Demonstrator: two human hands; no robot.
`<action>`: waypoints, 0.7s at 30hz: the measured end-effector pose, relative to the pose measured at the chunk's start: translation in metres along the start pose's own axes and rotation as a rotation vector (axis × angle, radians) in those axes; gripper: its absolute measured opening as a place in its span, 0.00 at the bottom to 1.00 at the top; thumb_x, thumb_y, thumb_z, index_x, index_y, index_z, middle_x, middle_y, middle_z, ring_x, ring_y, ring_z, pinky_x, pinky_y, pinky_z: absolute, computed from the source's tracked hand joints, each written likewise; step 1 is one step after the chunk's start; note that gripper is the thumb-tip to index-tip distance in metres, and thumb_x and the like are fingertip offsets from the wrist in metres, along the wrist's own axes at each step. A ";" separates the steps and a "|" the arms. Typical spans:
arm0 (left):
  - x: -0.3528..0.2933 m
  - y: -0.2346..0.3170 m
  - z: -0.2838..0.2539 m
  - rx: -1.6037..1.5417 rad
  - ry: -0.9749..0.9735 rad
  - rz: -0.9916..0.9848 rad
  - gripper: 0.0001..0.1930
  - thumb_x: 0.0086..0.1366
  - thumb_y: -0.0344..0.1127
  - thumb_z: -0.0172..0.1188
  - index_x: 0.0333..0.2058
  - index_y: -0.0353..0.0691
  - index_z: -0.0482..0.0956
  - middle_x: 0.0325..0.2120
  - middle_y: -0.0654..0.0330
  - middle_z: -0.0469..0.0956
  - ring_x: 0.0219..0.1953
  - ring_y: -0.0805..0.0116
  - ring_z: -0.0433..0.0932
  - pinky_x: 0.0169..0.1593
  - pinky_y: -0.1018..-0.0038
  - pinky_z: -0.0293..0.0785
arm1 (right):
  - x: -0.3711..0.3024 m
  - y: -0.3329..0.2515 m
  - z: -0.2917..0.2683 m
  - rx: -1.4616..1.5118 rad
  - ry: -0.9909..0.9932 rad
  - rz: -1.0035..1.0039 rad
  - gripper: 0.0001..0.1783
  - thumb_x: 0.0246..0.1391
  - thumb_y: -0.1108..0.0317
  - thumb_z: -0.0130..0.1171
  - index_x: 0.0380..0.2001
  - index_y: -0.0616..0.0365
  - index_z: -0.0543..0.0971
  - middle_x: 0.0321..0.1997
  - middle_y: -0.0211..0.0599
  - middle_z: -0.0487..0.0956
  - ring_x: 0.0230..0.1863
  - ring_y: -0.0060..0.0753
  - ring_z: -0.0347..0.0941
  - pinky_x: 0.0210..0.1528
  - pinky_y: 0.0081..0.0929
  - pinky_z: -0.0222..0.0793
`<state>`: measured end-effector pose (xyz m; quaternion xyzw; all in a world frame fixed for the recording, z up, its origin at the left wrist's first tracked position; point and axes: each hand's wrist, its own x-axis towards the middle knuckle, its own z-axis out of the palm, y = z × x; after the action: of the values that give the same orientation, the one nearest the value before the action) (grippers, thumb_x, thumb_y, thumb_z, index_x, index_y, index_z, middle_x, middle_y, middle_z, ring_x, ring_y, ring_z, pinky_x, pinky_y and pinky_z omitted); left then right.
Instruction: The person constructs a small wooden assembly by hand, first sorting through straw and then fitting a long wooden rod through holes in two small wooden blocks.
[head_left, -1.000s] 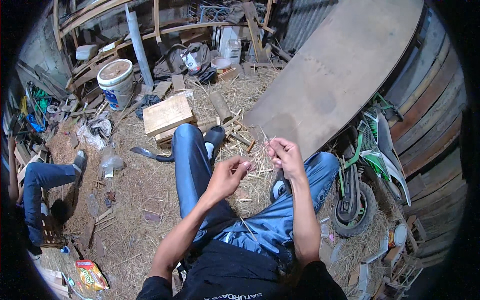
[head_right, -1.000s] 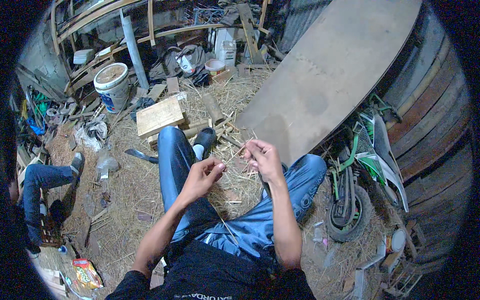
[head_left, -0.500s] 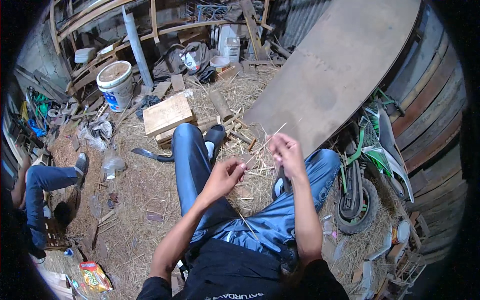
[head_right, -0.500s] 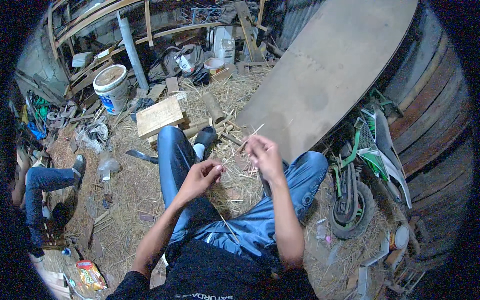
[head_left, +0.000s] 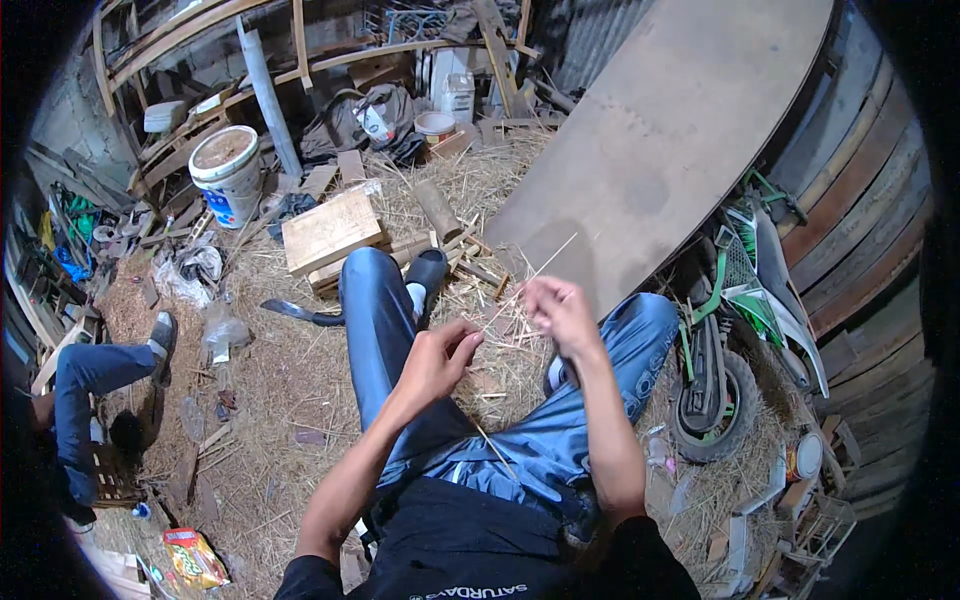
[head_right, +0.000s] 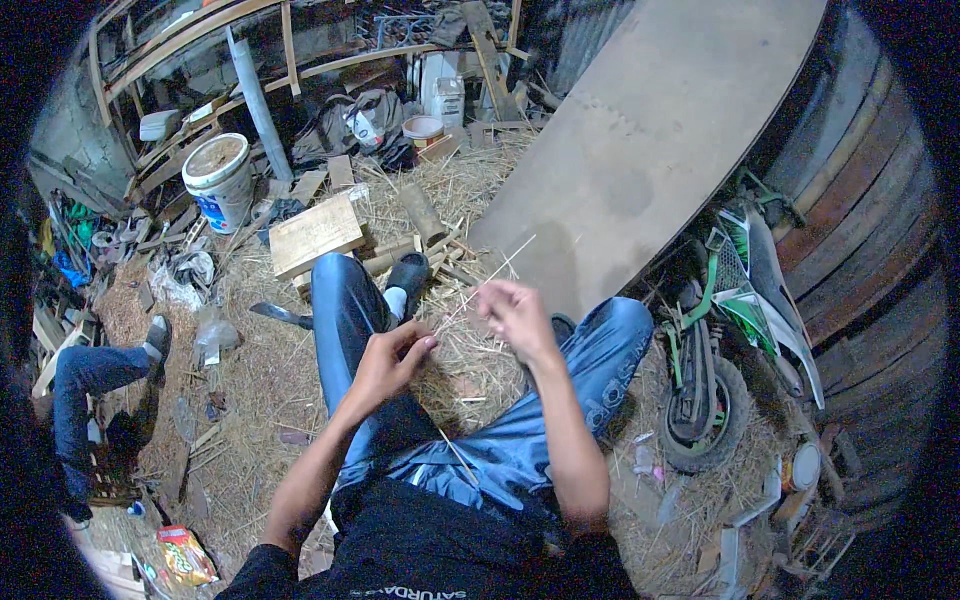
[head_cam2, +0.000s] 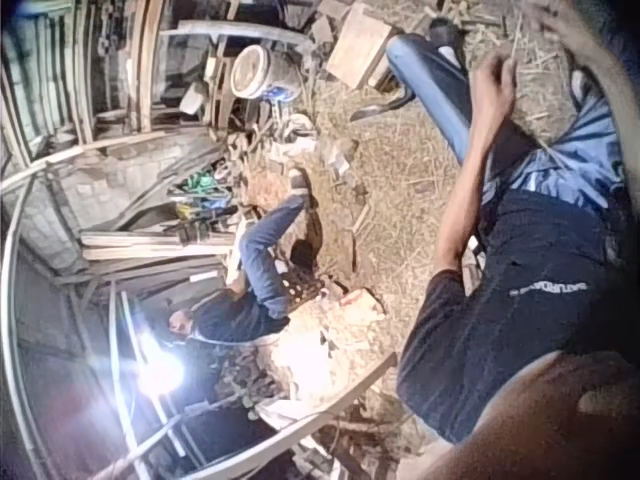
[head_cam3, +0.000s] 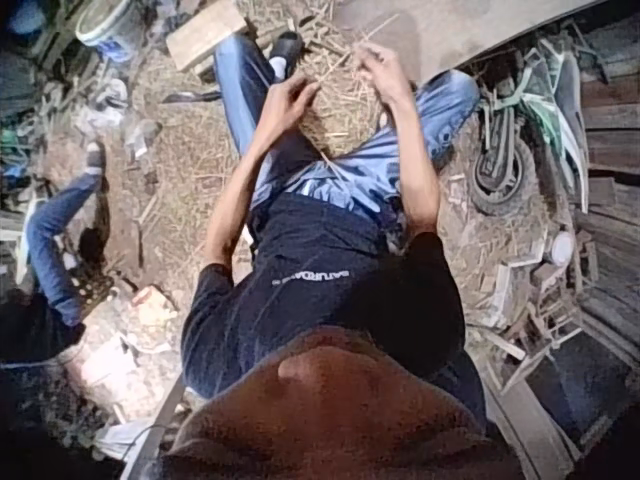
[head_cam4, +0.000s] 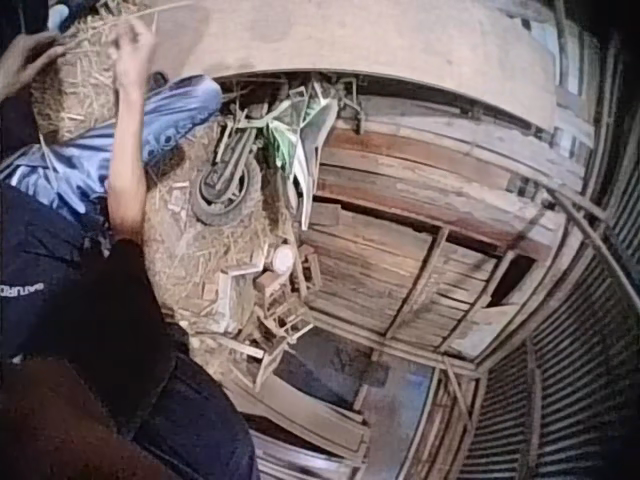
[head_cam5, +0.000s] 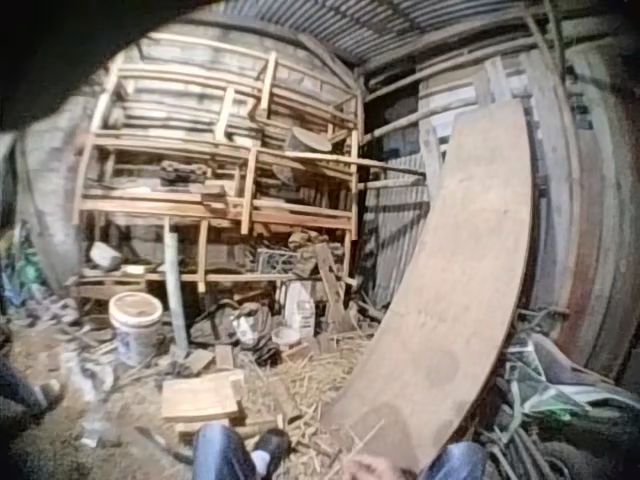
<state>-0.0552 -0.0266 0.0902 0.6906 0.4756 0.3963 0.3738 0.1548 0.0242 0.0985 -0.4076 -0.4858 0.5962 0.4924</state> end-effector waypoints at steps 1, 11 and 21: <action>-0.002 -0.001 -0.002 0.007 -0.001 0.000 0.09 0.63 0.35 0.57 0.32 0.34 0.76 0.18 0.55 0.74 0.21 0.75 0.72 0.26 0.75 0.66 | 0.003 -0.005 -0.007 0.019 0.026 -0.025 0.11 0.60 0.67 0.52 0.36 0.65 0.76 0.20 0.26 0.71 0.13 0.10 0.55 0.12 0.10 0.47; 0.003 -0.003 -0.001 0.494 0.165 0.435 0.11 0.46 0.27 0.60 0.32 0.43 0.76 0.21 0.58 0.77 0.24 0.59 0.72 0.37 0.69 0.63 | -0.003 -0.006 0.001 -0.063 0.026 -0.029 0.10 0.61 0.66 0.51 0.36 0.63 0.76 0.19 0.24 0.70 0.13 0.09 0.55 0.11 0.09 0.47; 0.005 -0.008 0.004 0.423 0.241 0.386 0.04 0.55 0.33 0.62 0.30 0.43 0.77 0.18 0.61 0.76 0.23 0.64 0.68 0.42 0.71 0.60 | -0.002 -0.004 0.007 -0.024 -0.062 -0.005 0.10 0.60 0.67 0.52 0.38 0.63 0.77 0.20 0.25 0.72 0.14 0.09 0.56 0.12 0.09 0.48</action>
<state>-0.0537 -0.0205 0.0826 0.7787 0.4486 0.4312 0.0807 0.1488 0.0208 0.1038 -0.3935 -0.5092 0.6014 0.4734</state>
